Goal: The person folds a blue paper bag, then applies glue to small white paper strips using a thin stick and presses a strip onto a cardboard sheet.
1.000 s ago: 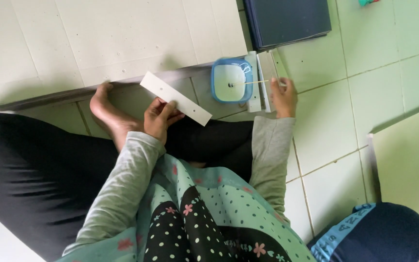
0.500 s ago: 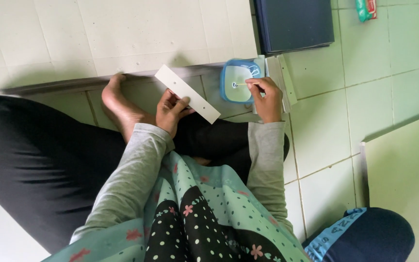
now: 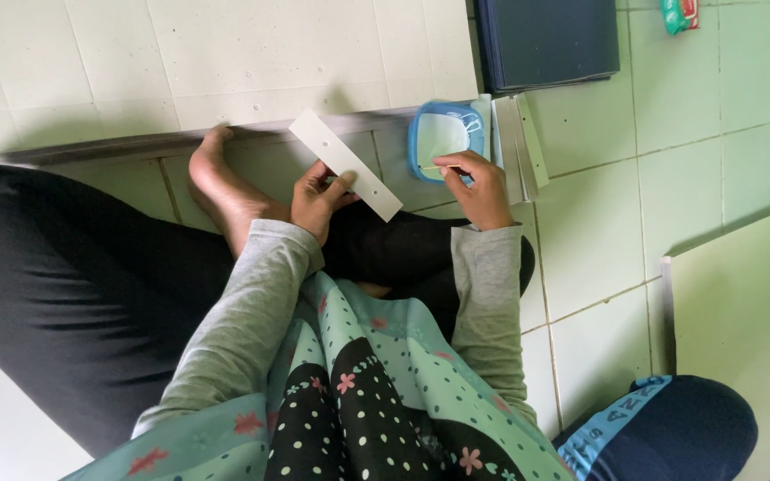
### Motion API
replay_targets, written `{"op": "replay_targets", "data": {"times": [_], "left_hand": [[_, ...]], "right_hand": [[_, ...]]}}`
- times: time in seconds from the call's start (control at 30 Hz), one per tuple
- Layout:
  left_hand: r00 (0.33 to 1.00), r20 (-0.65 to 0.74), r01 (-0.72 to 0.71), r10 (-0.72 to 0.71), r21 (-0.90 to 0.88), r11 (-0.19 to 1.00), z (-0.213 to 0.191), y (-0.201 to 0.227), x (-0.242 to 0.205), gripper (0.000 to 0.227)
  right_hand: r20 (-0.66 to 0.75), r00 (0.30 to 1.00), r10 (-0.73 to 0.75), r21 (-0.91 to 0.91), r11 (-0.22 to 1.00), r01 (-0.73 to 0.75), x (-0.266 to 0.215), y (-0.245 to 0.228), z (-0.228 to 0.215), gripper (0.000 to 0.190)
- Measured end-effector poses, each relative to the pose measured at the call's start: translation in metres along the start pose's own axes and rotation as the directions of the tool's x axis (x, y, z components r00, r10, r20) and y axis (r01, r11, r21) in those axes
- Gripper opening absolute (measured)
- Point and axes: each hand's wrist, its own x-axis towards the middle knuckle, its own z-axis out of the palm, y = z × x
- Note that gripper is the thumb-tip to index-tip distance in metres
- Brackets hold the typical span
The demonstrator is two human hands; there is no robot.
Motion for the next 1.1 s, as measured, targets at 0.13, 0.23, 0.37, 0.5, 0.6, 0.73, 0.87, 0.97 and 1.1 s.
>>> {"op": "replay_targets", "data": {"times": [0.13, 0.23, 0.37, 0.5, 0.6, 0.73, 0.87, 0.97, 1.1], "left_hand": [[1.000, -0.008, -0.001, 0.001, 0.007, 1.000, -0.002, -0.003, 0.002, 0.019], [1.000, 0.000, -0.001, 0.001, 0.010, 1.000, 0.001, 0.001, 0.000, 0.018], [1.000, 0.008, 0.006, -0.006, -0.007, 1.000, 0.001, 0.000, 0.000, 0.017], [1.000, 0.017, 0.014, -0.014, -0.050, 0.999, 0.010, 0.017, -0.008, 0.016], [1.000, 0.018, 0.020, -0.019, -0.058, 0.998, 0.009, 0.015, -0.008, 0.016], [0.999, 0.027, 0.024, -0.023, -0.057, 0.998, 0.007, 0.012, -0.007, 0.018], [0.999, 0.032, 0.028, -0.026, -0.061, 0.998, 0.003, 0.006, -0.003, 0.020], [0.999, 0.039, 0.026, -0.024, -0.058, 0.998, 0.001, 0.002, -0.001, 0.021], [0.999, 0.037, 0.027, -0.025, -0.060, 0.998, -0.002, -0.003, 0.001, 0.021]], "right_hand": [[0.009, 1.000, -0.003, 0.001, 1.000, 0.003, 0.001, -0.003, -0.001, 0.017], [0.016, 1.000, 0.006, 0.040, 0.999, -0.006, 0.002, -0.002, -0.002, 0.019], [0.049, 0.999, -0.020, 0.051, 0.999, 0.017, 0.004, 0.001, -0.001, 0.019], [0.064, 0.998, -0.030, 0.058, 0.998, 0.027, 0.006, 0.002, -0.001, 0.020], [0.073, 0.997, -0.023, 0.051, 0.998, 0.019, 0.006, 0.005, -0.002, 0.020], [0.066, 0.998, 0.006, 0.032, 0.999, -0.008, 0.008, 0.001, 0.000, 0.017], [0.041, 0.999, -0.030, 0.018, 0.999, 0.029, 0.013, 0.000, 0.005, 0.013], [0.040, 0.997, -0.072, -0.016, 0.997, 0.073, 0.014, 0.003, 0.010, 0.014], [-0.002, 0.993, -0.121, -0.038, 0.992, 0.120, 0.016, 0.000, 0.014, 0.011]]}}
